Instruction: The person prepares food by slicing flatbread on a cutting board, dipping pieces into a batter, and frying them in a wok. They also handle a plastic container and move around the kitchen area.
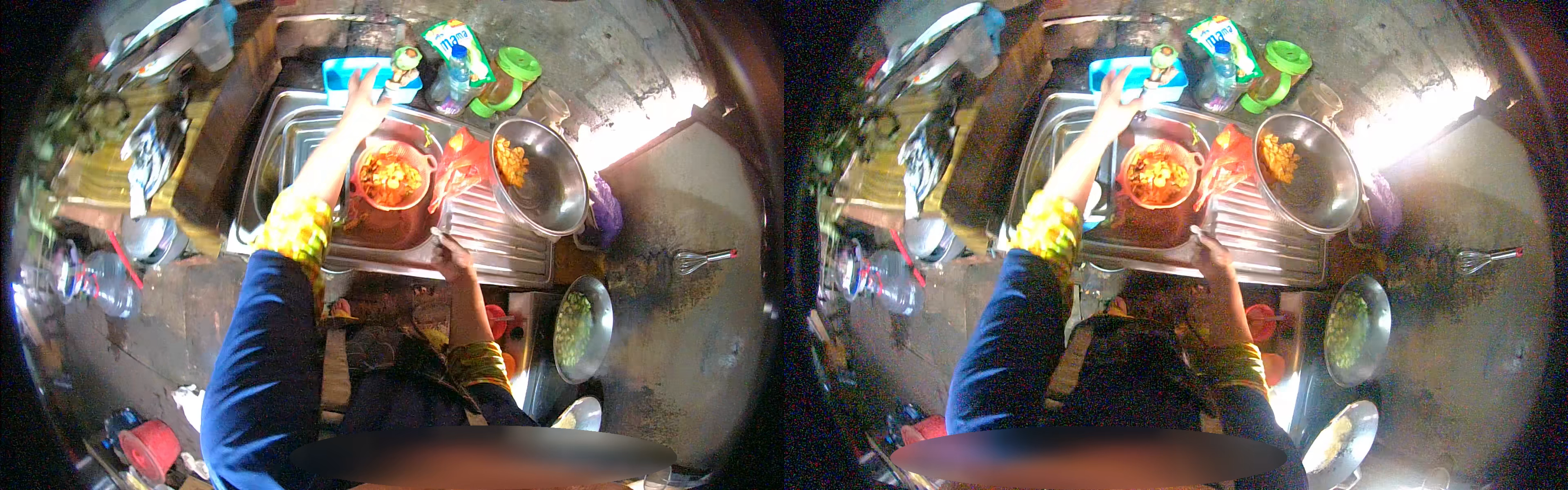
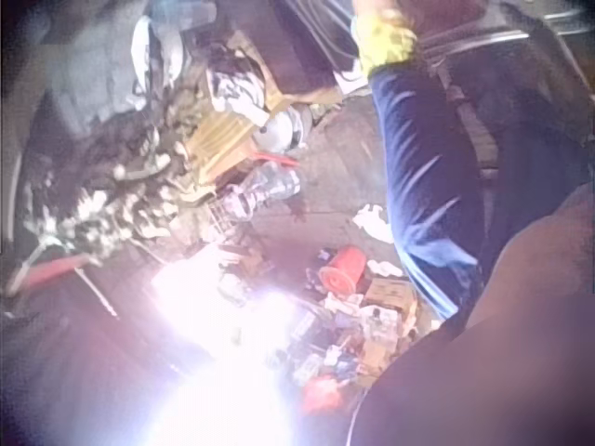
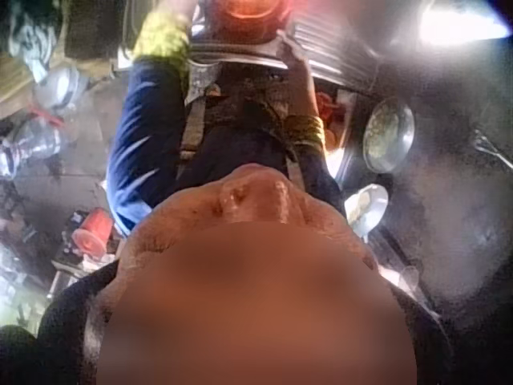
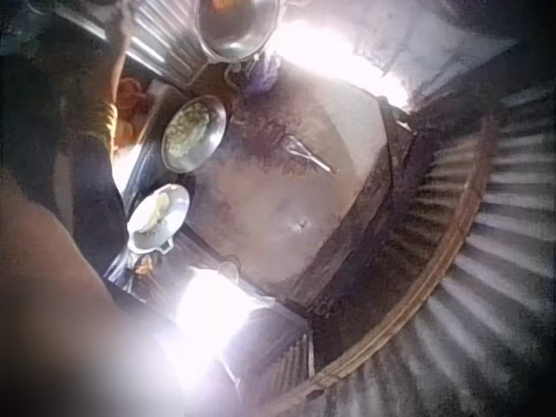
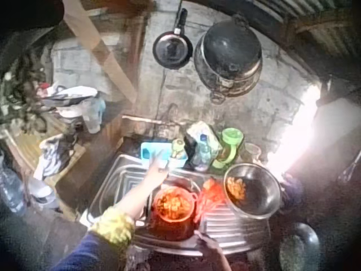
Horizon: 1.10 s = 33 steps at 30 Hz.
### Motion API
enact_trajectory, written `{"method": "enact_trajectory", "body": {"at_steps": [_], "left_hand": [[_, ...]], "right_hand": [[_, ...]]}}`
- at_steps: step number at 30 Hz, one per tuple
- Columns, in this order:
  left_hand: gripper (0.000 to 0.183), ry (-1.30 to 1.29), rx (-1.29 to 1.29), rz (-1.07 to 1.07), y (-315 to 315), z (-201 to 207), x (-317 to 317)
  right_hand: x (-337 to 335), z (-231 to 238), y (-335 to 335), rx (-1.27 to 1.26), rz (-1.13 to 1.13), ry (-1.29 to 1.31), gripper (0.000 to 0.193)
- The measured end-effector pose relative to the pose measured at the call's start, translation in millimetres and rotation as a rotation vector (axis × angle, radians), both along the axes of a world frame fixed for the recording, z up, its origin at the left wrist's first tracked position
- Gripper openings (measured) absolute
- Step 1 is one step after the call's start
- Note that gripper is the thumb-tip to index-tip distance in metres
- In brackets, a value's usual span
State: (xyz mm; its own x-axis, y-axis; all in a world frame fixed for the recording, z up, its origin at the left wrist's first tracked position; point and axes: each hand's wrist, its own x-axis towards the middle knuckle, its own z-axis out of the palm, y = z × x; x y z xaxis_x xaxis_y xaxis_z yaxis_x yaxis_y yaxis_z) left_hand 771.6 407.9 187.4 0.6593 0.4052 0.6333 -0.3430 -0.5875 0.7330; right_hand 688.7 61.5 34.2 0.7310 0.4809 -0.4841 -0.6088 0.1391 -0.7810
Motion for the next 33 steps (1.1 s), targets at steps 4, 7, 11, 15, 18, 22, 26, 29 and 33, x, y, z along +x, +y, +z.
{"method": "enact_trajectory", "body": {"at_steps": [4,7,11,15,18,22,26,29,33], "left_hand": [[0.066,0.402,0.209,-0.308,19,45,109],[0.051,0.726,0.213,-0.478,32,47,149],[0.059,0.594,0.521,-0.258,56,48,142],[0.056,0.640,0.881,-0.049,34,65,128],[0.054,0.839,0.825,0.093,13,90,111],[0.073,0.942,0.815,0.178,-4,107,93],[0.075,0.608,0.693,0.339,4,95,76],[0.066,0.291,0.441,0.409,25,66,52],[0.051,0.248,-0.122,0.323,51,-10,-8]], "right_hand": [[17,2,45,0.304,0.013,-0.014,0.026],[27,-11,56,0.029,-0.010,-0.296,0.025],[47,-22,63,0.313,-0.163,0.270,0.023],[66,-22,71,0.366,-0.137,0.249,0.020],[73,-24,81,0.331,-0.203,0.318,0.019],[80,-26,86,0.264,-0.243,0.320,0.023],[114,-27,119,0.292,-0.012,0.290,0.015],[136,-36,150,0.366,0.106,0.242,0.022],[163,-58,208,0.414,0.217,0.197,0.022]]}}
